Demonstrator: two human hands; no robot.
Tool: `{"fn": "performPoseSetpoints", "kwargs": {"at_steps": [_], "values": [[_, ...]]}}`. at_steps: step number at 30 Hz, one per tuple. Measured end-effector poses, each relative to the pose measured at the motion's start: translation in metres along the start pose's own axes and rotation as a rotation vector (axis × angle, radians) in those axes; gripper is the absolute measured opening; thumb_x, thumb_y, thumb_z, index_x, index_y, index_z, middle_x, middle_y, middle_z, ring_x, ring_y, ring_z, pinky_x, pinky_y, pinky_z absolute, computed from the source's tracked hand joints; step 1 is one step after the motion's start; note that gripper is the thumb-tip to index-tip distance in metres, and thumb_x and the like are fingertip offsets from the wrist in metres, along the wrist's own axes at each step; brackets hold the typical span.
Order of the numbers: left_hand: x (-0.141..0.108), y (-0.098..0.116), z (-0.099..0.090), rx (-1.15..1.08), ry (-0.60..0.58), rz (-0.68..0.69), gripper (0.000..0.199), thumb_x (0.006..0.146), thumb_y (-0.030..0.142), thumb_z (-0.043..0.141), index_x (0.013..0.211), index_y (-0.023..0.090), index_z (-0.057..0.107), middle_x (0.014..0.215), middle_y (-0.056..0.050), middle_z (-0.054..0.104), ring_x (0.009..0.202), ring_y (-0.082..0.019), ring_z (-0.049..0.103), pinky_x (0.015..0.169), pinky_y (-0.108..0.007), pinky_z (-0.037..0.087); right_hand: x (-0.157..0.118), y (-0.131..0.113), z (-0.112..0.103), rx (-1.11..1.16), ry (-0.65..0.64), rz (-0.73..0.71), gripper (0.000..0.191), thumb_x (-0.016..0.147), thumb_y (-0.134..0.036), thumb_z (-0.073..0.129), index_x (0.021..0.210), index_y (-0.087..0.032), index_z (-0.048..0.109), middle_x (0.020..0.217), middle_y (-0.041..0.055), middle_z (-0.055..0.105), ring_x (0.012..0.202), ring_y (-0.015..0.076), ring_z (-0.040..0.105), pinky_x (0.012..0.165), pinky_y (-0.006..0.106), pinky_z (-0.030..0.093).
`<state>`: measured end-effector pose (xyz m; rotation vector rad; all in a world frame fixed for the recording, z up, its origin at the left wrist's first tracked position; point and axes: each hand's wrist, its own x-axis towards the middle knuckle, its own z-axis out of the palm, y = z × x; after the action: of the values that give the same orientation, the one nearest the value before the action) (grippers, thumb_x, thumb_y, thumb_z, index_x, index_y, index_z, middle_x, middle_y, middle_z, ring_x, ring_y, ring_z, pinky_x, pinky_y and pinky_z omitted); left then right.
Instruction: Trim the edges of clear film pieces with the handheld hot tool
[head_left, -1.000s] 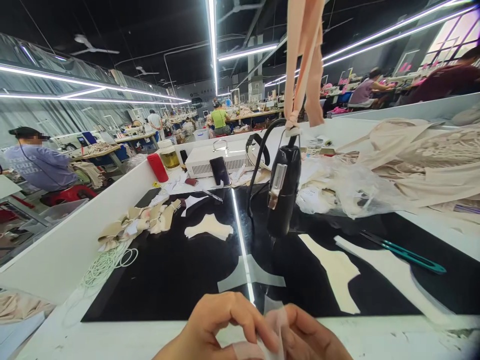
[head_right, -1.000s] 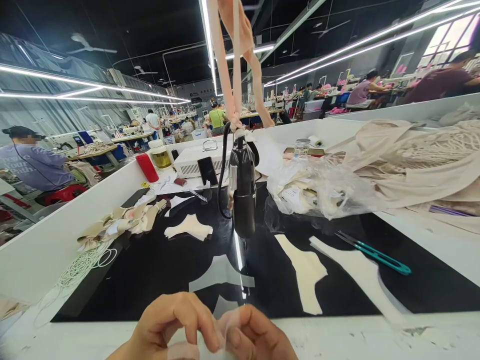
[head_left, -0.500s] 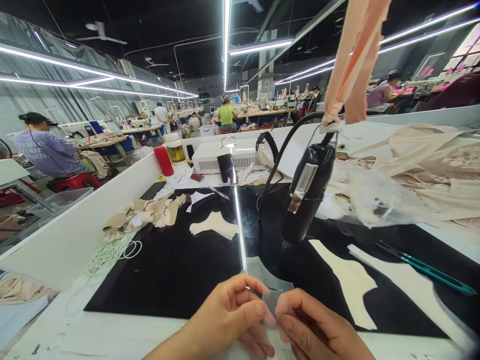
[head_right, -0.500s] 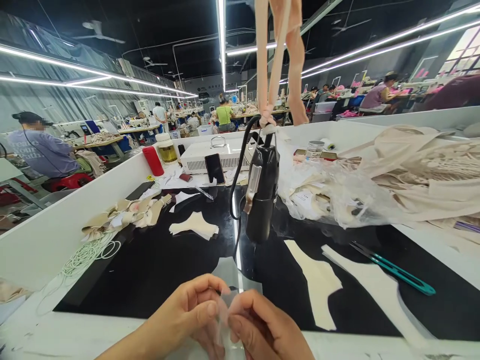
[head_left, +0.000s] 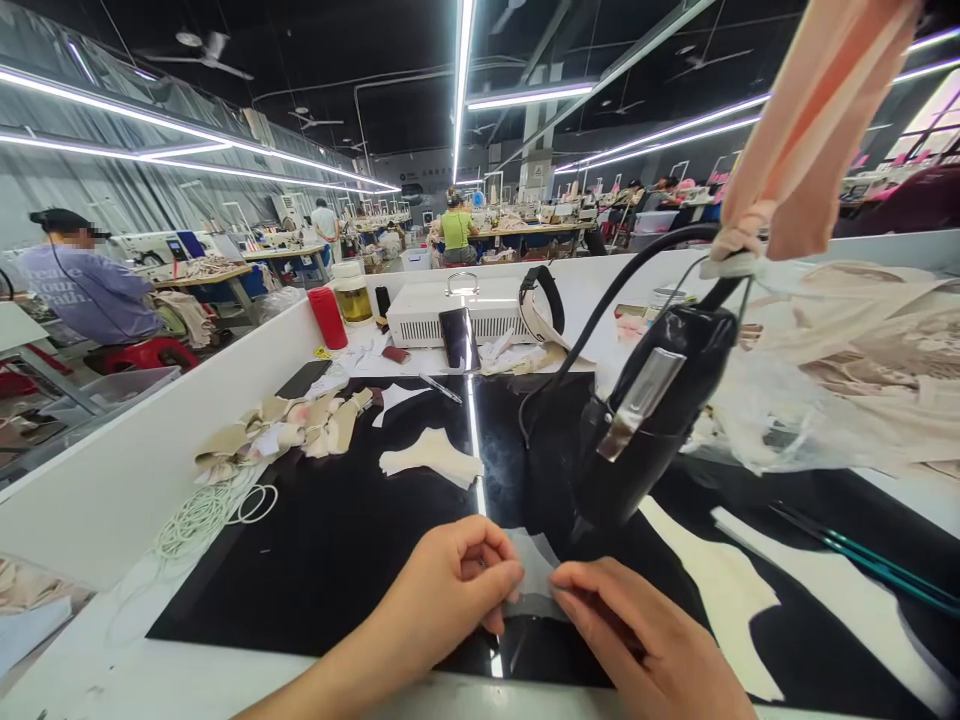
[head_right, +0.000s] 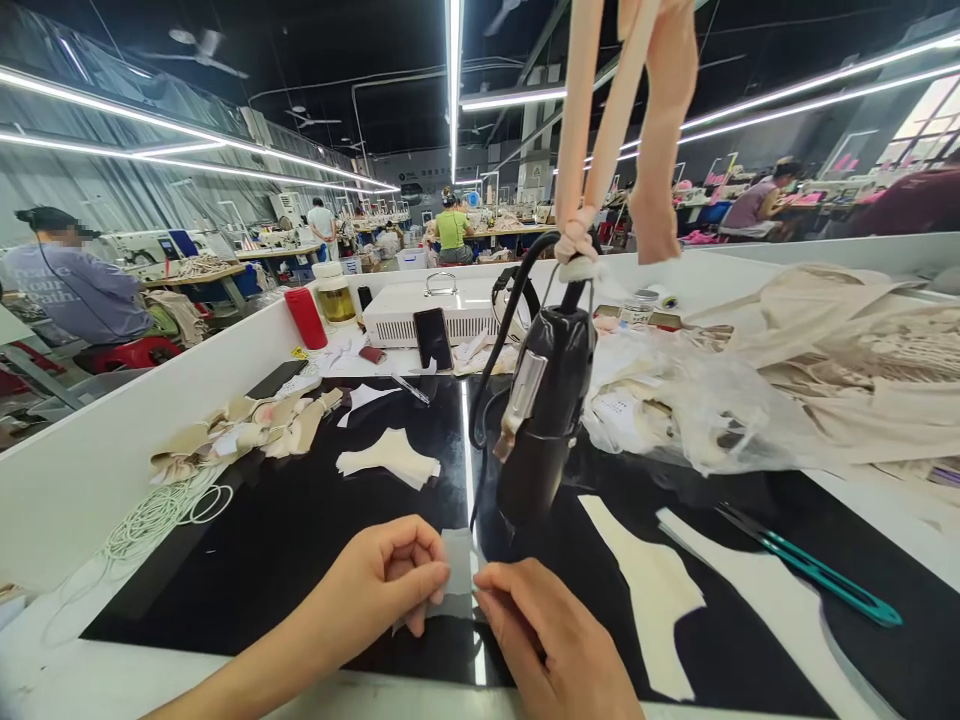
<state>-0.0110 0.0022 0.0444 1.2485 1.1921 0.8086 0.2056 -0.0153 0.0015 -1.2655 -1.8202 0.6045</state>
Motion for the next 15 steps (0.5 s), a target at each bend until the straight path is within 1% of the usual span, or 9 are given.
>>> {"fn": "performPoseSetpoints", "kwargs": {"at_steps": [2,4,8,11,13,15], "values": [[0.003,0.0,-0.002,0.068,0.023,0.012,0.014,0.091,0.031,0.07,0.095,0.02,0.065,0.077,0.005,0.067,0.057,-0.011,0.063,0.06,-0.024,0.046,0.006,0.006,0.0,-0.051,-0.031,-0.103,0.028,0.113,-0.044,0.052,0.107,-0.033,0.077,0.095,-0.0006,0.079,0.082,0.0175,0.079,0.075,0.021,0.064],[0.005,-0.001,-0.004,0.219,0.069,0.039,0.011,0.094,0.028,0.069,0.102,0.022,0.064,0.08,0.006,0.068,0.061,-0.012,0.063,0.062,-0.025,0.046,0.012,0.011,0.0,-0.113,-0.06,-0.214,0.032,0.116,-0.041,0.045,0.113,-0.032,0.076,0.097,0.0002,0.079,0.086,0.0168,0.081,0.08,0.021,0.066],[0.004,-0.009,-0.006,0.709,0.161,0.176,0.007,0.099,0.021,0.068,0.1,0.025,0.063,0.083,0.005,0.07,0.068,-0.015,0.064,0.065,-0.027,0.039,0.02,0.016,0.001,-0.291,-0.102,-0.425,0.039,0.119,-0.03,0.034,0.12,-0.028,0.073,0.1,0.0025,0.081,0.092,0.0161,0.083,0.087,0.021,0.067],[0.002,-0.015,-0.005,0.968,0.183,0.251,0.007,0.102,0.021,0.068,0.098,0.024,0.063,0.083,0.004,0.072,0.07,-0.018,0.067,0.065,-0.029,0.037,0.021,0.018,0.002,-0.409,-0.105,-0.513,0.043,0.119,-0.024,0.028,0.122,-0.025,0.071,0.099,0.004,0.082,0.091,0.0161,0.083,0.084,0.021,0.068],[0.002,-0.018,-0.004,1.057,0.184,0.284,0.009,0.103,0.022,0.069,0.096,0.024,0.064,0.084,0.003,0.073,0.071,-0.019,0.07,0.064,-0.03,0.036,0.02,0.019,0.002,-0.479,-0.098,-0.57,0.045,0.118,-0.019,0.026,0.122,-0.023,0.071,0.098,0.0053,0.082,0.089,0.0174,0.083,0.08,0.023,0.068],[0.003,-0.021,-0.003,1.106,0.177,0.314,0.01,0.103,0.021,0.07,0.095,0.024,0.065,0.085,0.003,0.074,0.073,-0.02,0.071,0.063,-0.03,0.036,0.02,0.019,0.002,-0.545,-0.085,-0.622,0.047,0.117,-0.015,0.024,0.121,-0.022,0.07,0.098,0.0063,0.082,0.087,0.019,0.082,0.08,0.028,0.068]]}}
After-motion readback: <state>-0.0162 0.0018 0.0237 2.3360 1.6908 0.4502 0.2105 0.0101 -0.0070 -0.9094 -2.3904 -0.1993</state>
